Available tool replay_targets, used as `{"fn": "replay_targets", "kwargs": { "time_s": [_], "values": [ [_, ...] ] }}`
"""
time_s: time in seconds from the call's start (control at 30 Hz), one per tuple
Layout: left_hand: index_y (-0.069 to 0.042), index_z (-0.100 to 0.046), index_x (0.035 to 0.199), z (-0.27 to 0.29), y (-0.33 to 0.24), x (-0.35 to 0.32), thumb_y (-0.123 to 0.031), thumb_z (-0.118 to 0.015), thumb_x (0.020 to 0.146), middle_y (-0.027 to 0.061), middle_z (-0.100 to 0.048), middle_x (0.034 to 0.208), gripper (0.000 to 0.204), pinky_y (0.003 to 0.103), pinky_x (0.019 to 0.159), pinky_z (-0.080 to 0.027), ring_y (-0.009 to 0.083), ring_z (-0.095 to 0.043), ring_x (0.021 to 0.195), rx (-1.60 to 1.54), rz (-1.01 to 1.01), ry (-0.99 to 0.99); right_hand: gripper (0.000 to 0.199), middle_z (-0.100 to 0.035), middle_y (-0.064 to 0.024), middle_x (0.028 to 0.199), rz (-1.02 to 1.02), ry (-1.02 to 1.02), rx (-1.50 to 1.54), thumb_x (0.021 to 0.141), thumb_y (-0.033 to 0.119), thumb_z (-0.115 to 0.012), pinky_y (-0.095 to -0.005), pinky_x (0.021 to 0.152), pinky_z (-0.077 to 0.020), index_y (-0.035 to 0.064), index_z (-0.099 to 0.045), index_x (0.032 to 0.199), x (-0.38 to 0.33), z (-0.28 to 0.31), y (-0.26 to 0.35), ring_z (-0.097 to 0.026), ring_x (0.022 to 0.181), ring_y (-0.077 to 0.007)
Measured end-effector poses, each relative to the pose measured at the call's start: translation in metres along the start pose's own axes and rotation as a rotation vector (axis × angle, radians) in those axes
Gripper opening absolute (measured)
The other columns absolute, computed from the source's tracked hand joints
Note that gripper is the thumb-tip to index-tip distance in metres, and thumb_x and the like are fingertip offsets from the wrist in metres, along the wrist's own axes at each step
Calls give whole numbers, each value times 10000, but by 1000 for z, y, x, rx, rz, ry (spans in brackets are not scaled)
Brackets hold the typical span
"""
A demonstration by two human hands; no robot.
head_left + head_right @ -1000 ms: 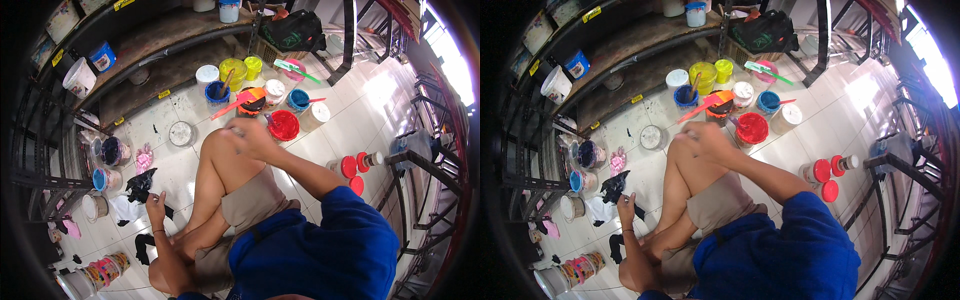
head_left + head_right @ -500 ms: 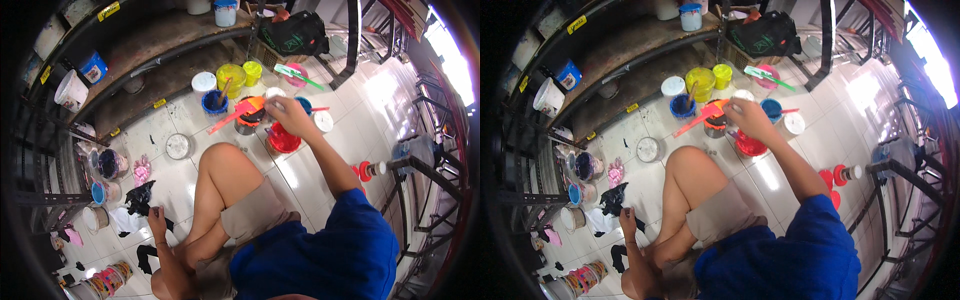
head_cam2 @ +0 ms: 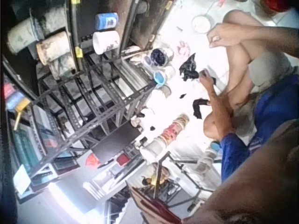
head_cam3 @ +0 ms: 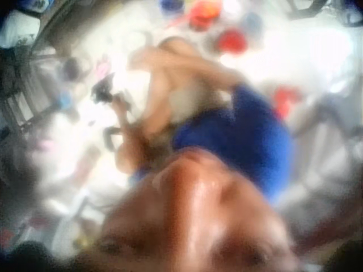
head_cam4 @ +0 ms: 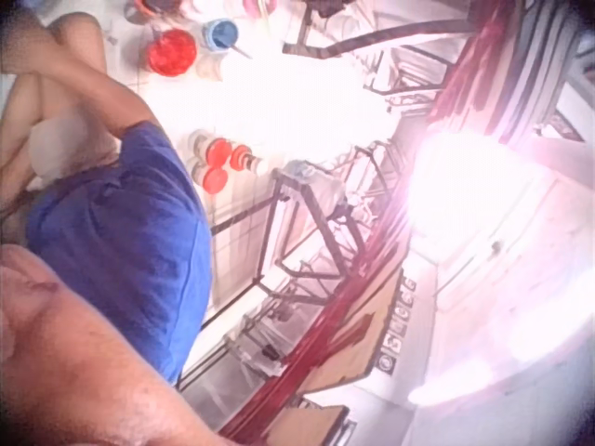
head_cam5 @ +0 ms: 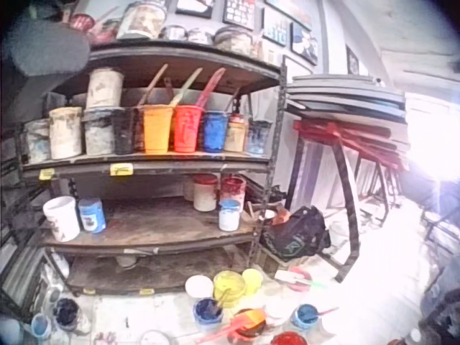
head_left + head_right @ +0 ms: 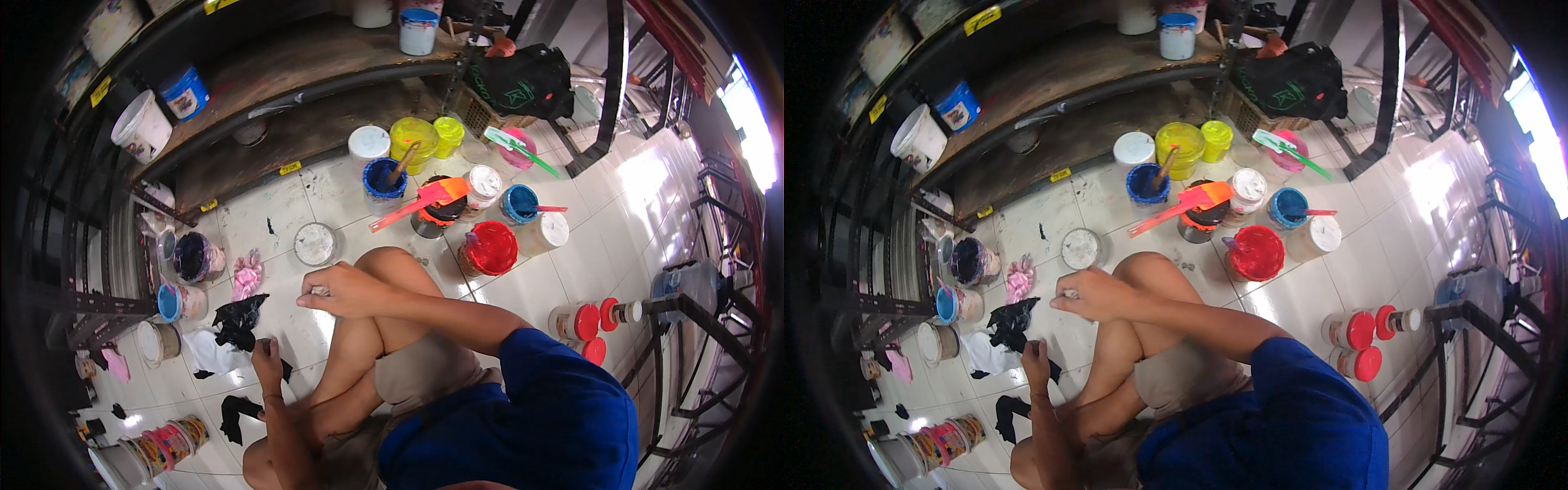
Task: The person wipes the exterior of various plastic containers and buckets using a cloth by hand, handling them one at a time and placing them on a shelf or the floor.
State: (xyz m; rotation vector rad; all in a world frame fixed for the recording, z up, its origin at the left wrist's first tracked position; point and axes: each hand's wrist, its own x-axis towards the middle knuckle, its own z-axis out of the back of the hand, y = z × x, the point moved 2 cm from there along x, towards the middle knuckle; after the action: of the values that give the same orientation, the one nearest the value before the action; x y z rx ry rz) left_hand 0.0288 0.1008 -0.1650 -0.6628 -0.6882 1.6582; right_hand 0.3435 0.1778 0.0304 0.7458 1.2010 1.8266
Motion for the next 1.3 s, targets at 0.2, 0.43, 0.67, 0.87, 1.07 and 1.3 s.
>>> {"fn": "replay_targets", "kwargs": {
  "time_s": [0.2,0.43,0.67,0.87,1.07,1.3],
  "values": [
    [69,-591,869,-3,-3,12,-123,-629,920,106,-631,737,203,297,596,-459,131,-556,641,-138,64,-18,276,-687,-173,814,-225,133,217,918,277,-629,-390,715,-516,4,-667,912,20,-67,-44,-667,756,-286],
    [49,-608,880,-4,3,25,-125,-641,909,112,-645,724,179,307,608,-472,150,-585,633,-125,44,-26,211,-657,-89,785,-256,198,176,941,216,-624,-301,576,-492,28,-640,1035,23,-82,-61,-608,679,-134],
    [57,-625,843,-7,9,27,-123,-668,870,158,-661,713,187,337,609,-496,224,-638,617,-100,60,-74,290,-662,-124,878,-384,214,112,951,281,-607,-336,664,-529,8,-633,1044,36,-85,-57,-642,747,-182],
    [53,-627,866,-5,10,26,-142,-680,868,167,-656,732,202,337,623,-489,206,-625,637,-109,75,-82,535,-646,-232,842,-250,132,-83,926,506,-562,-422,743,-484,-19,-664,915,39,-95,-71,-619,778,-351],
    [57,-628,846,-5,12,25,-153,-684,857,198,-672,756,217,371,639,-512,303,-667,671,-120,72,-88,542,-633,-244,819,-302,131,-94,924,509,-563,-416,709,-476,-23,-661,907,41,-97,-70,-621,763,-336],
    [59,-624,814,-5,13,26,-177,-692,843,219,-659,737,247,407,644,-510,351,-662,677,-54,30,-107,560,-651,-248,855,-294,130,-130,910,532,-570,-406,758,-492,-18,-675,930,41,-98,-75,-638,808,-352]
  ]
}}
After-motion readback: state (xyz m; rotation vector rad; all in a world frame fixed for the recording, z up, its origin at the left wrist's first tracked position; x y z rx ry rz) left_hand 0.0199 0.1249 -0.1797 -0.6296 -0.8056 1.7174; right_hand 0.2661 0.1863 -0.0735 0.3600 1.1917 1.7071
